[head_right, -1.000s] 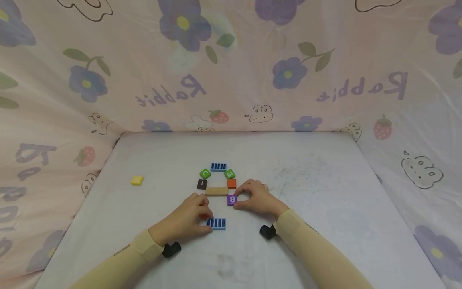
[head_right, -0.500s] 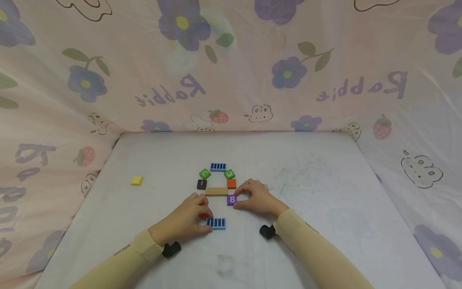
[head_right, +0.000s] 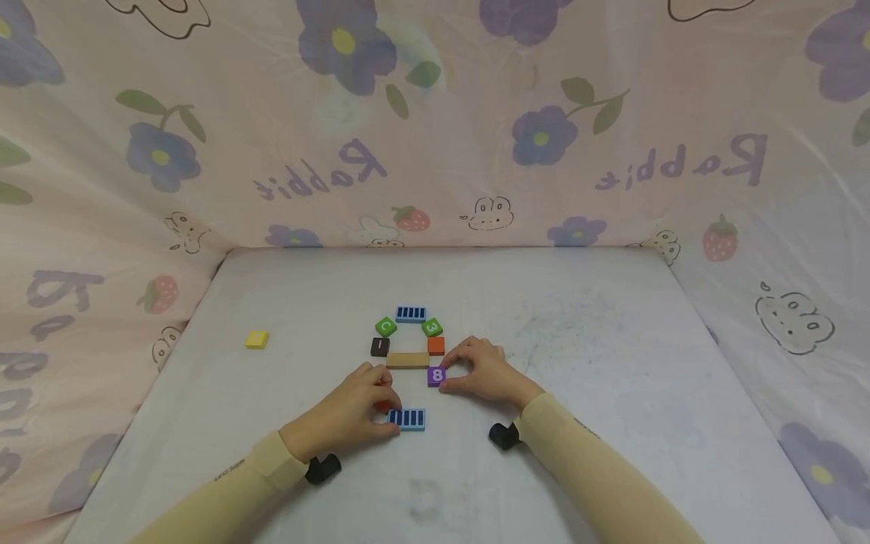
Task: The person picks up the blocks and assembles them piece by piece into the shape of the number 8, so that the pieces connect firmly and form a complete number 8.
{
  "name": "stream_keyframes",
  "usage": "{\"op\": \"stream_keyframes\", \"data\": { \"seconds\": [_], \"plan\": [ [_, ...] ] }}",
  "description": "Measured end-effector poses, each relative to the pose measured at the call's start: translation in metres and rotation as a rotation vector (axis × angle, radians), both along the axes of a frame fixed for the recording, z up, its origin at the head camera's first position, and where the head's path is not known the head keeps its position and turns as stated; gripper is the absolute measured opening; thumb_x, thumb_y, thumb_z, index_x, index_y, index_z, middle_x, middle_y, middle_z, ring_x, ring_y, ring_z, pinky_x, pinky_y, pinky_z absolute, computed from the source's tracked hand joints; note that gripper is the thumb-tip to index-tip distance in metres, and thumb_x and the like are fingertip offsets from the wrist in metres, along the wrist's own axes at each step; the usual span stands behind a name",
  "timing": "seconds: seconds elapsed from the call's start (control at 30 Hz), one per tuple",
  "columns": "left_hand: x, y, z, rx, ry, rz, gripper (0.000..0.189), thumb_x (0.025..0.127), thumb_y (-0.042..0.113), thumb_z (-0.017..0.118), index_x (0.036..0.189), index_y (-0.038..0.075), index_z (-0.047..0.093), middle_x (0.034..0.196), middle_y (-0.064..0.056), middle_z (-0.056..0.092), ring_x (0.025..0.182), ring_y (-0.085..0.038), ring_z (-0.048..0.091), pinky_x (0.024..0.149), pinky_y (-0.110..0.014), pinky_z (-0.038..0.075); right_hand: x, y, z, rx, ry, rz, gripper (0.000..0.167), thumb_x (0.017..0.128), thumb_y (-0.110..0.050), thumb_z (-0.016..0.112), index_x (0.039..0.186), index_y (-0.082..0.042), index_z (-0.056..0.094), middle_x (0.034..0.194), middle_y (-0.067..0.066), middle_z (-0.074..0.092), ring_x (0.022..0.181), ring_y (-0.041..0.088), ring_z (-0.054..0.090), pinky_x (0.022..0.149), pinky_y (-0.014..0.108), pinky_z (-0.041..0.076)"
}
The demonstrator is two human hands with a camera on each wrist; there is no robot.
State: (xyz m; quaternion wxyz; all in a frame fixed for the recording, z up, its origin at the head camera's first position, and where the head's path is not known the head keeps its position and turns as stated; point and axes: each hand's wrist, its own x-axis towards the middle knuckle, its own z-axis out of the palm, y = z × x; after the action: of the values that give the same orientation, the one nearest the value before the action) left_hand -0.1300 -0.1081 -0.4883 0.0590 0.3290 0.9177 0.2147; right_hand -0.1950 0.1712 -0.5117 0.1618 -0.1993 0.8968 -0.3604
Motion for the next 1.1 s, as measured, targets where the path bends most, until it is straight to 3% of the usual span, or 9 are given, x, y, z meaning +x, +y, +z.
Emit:
{"op": "stream_keyframes", "data": {
  "seconds": [0.5, 1.1],
  "plan": [
    [-0.0028, 0.0044, 0.0040, -0.027, 0.003, 0.005, 0.030, 0.078, 0.046, 0.078, 0.094, 0.020, 0.074, 0.096, 0.009, 0.044, 0.089, -0.011, 0.038, 0.075, -0.026, 0.036, 0.0013, 0.0009, 0.0023, -0.021, 0.014, 0.018, 0.026, 0.075, -0.046, 0.081, 0.097, -0.038, 0.068, 0.110, -0.012, 0.053, 0.108, 0.015, 0.043, 0.089, 0.042, 0.022],
    [-0.0051, 0.0077, 0.0013, -0.008, 0.037, 0.022, 0.030, 0.078, 0.043, 0.079, 0.095, 0.019, 0.075, 0.096, 0.009, 0.045, 0.090, -0.012, 0.039, 0.075, -0.026, 0.037, 0.0012, -0.0003, 0.0036, -0.016, 0.012, 0.017, 0.026, 0.076, -0.045, 0.081, 0.097, -0.037, 0.069, 0.109, -0.012, 0.054, 0.110, 0.015, 0.043, 0.091, 0.042, 0.021]
  ]
}}
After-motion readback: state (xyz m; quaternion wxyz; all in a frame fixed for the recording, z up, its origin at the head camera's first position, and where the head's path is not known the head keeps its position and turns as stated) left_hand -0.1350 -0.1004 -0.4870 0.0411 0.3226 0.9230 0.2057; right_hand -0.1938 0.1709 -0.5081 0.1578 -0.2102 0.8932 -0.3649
